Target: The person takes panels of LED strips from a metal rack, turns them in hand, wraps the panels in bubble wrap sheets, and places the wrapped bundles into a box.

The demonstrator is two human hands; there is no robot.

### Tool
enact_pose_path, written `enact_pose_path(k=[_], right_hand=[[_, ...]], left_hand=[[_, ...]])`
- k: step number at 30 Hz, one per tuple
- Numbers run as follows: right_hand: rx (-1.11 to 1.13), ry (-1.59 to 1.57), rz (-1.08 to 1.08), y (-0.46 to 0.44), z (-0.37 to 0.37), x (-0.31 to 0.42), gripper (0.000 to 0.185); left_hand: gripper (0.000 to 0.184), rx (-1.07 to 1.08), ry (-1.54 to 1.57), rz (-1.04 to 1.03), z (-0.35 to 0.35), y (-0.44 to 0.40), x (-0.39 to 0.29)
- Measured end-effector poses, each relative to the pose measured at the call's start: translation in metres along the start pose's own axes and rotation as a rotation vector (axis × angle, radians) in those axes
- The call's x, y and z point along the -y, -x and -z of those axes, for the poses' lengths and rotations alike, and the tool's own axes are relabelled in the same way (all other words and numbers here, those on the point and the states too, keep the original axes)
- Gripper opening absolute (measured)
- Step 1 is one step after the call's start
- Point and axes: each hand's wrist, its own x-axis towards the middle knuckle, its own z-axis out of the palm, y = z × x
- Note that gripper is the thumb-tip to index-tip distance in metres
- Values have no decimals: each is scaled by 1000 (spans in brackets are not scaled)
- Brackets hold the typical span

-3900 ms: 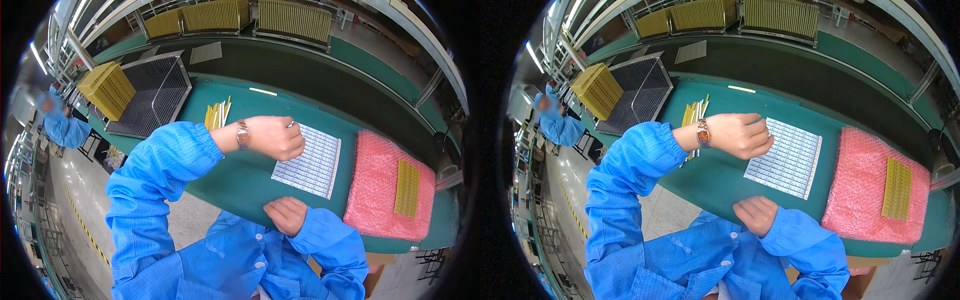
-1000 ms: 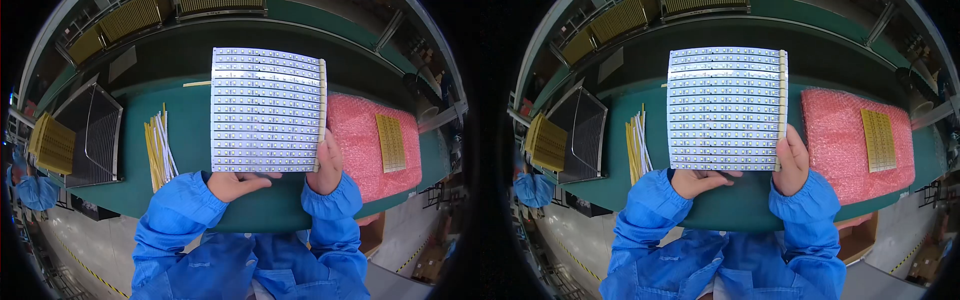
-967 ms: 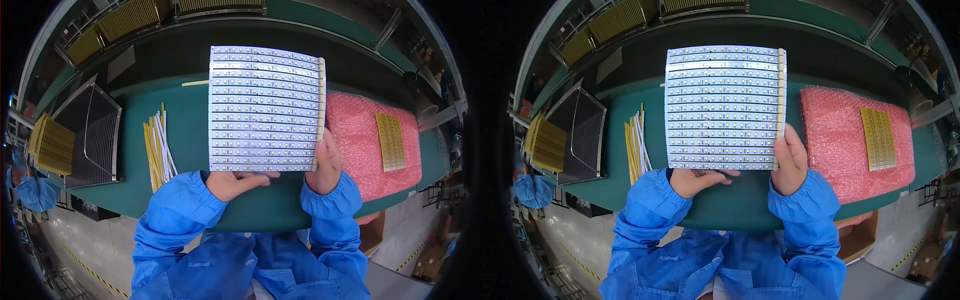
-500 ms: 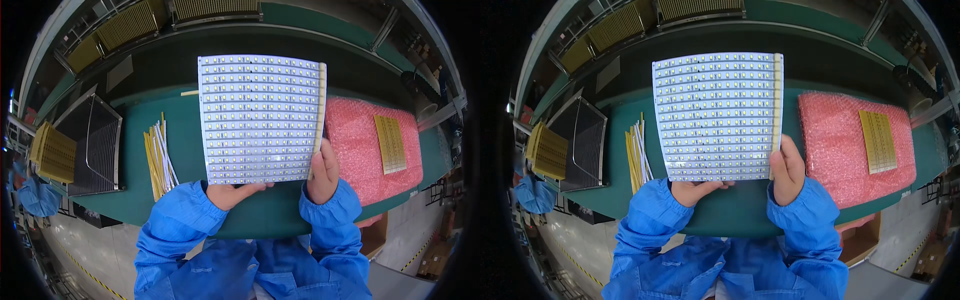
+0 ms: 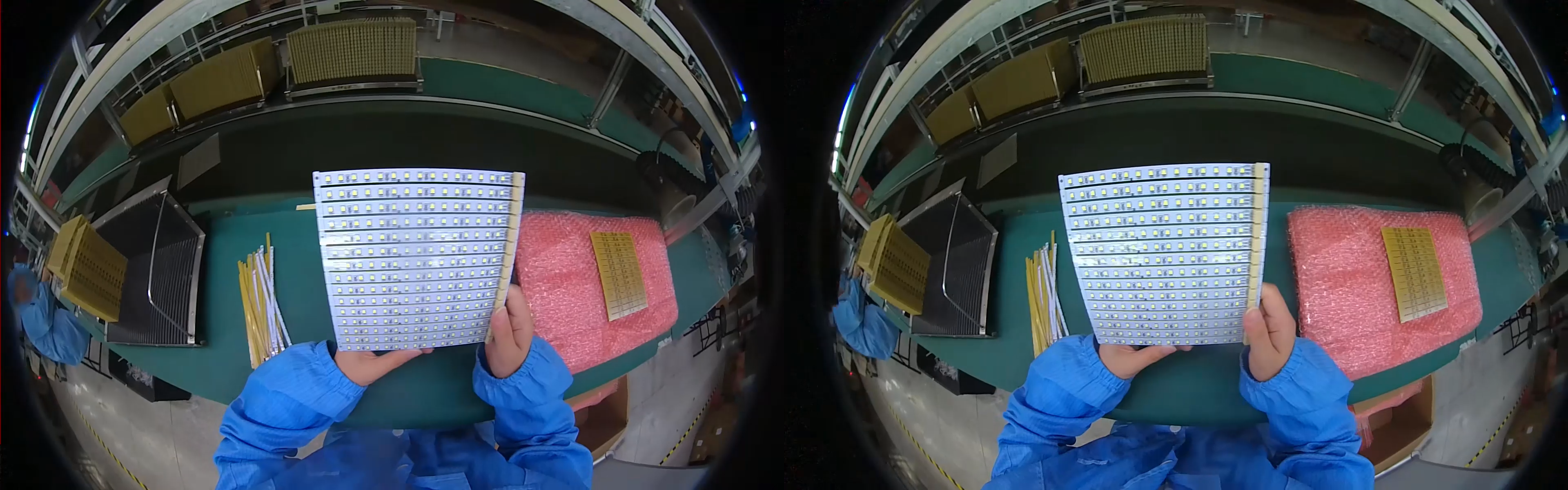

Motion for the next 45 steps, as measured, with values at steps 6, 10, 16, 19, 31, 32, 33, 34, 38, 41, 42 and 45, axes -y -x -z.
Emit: enact_pose_path(k=[6,10,16,19,31,32,33,34,38,41,42,45], right_hand=[[61,-72,-17,2,3,1,31],[82,-110,-26,1,3,1,32],[46,-331,-56,-8,-3,-4,37],[54,-481,-131,-9,1,-10,46],[-89,-520,-411,-23,23,-17,37],[-77,-526,-420,-21,23,-23,37],[-45,-413,-368,-18,22,-32,36],[-16,-300,-314,-17,17,-37,35],[-35,-347,-331,-16,13,-37,27],[-43,-346,-360,-15,11,-39,25],[-38,-352,-359,-14,12,-40,25],[-57,-343,-419,-14,10,-39,25]], left_hand=[[29,-7,6,9,-1,1,-1],[34,-84,-15,-20,-2,4,1],[48,-67,-229,-82,6,12,18],[36,-197,70,-80,-2,14,13],[34,-594,253,-160,29,6,-1],[34,-609,247,-158,30,8,-2],[34,-586,194,-154,29,8,-4],[35,-560,142,-148,28,9,-5],[42,-443,181,-202,30,12,-6],[45,-430,187,-199,30,14,-7],[46,-428,180,-203,30,14,-8],[48,-446,147,-201,31,16,-6]])
